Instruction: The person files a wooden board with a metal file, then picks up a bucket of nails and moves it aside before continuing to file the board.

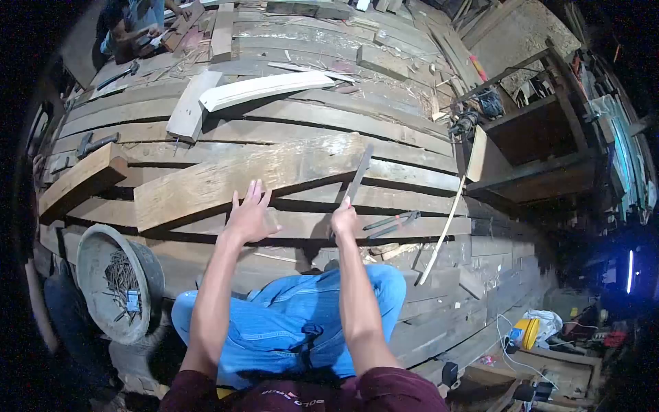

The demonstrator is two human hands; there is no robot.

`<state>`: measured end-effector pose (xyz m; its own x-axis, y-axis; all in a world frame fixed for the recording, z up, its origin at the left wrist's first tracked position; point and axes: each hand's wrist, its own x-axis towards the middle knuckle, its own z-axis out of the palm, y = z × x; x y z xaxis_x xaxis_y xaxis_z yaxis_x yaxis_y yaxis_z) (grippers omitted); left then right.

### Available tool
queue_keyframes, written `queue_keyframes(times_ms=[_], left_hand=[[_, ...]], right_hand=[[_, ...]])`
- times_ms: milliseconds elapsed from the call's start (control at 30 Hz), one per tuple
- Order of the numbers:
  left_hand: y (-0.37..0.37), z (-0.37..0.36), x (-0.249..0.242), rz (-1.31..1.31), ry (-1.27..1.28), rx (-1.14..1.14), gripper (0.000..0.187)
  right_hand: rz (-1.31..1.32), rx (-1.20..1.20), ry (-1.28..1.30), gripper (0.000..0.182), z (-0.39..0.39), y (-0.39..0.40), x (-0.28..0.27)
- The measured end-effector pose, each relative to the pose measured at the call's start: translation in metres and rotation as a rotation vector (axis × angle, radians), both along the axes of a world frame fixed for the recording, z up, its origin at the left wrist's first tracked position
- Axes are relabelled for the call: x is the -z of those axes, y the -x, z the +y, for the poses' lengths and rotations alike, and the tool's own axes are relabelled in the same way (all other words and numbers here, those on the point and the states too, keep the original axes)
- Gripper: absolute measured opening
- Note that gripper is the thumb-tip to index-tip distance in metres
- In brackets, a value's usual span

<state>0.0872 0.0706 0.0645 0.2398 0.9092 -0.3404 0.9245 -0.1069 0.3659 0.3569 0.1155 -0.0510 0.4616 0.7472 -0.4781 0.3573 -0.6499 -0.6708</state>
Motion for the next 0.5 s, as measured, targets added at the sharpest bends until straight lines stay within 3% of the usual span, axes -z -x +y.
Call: queue_keyframes(times_ms=[33,67,133,267,400,500], left_hand=[[0.000,-0.001,-0.001,-0.003,-0.008,0.001,0.097],[0.002,-0.004,0.000,-0.001,-0.012,0.002,0.097],[0.005,-0.007,0.003,-0.007,-0.004,0.010,0.095],[0.005,-0.005,-0.003,0.000,0.024,0.022,0.092],[0.002,-0.004,-0.002,-0.005,0.030,0.010,0.092],[0.008,-0.007,0.004,0.001,0.012,0.033,0.091]], right_hand=[[-0.021,0.031,-0.025,0.067,-0.009,0.019,-0.042],[-0.256,-0.001,-0.231,0.068,0.005,0.000,0.012],[0.111,0.052,-0.153,0.069,0.020,0.012,-0.049],[0.281,0.029,-0.068,0.051,0.035,0.007,-0.045],[-0.197,-0.023,-0.050,0.068,-0.015,0.026,-0.043],[0.044,0.055,-0.090,0.070,0.025,0.004,-0.034]])
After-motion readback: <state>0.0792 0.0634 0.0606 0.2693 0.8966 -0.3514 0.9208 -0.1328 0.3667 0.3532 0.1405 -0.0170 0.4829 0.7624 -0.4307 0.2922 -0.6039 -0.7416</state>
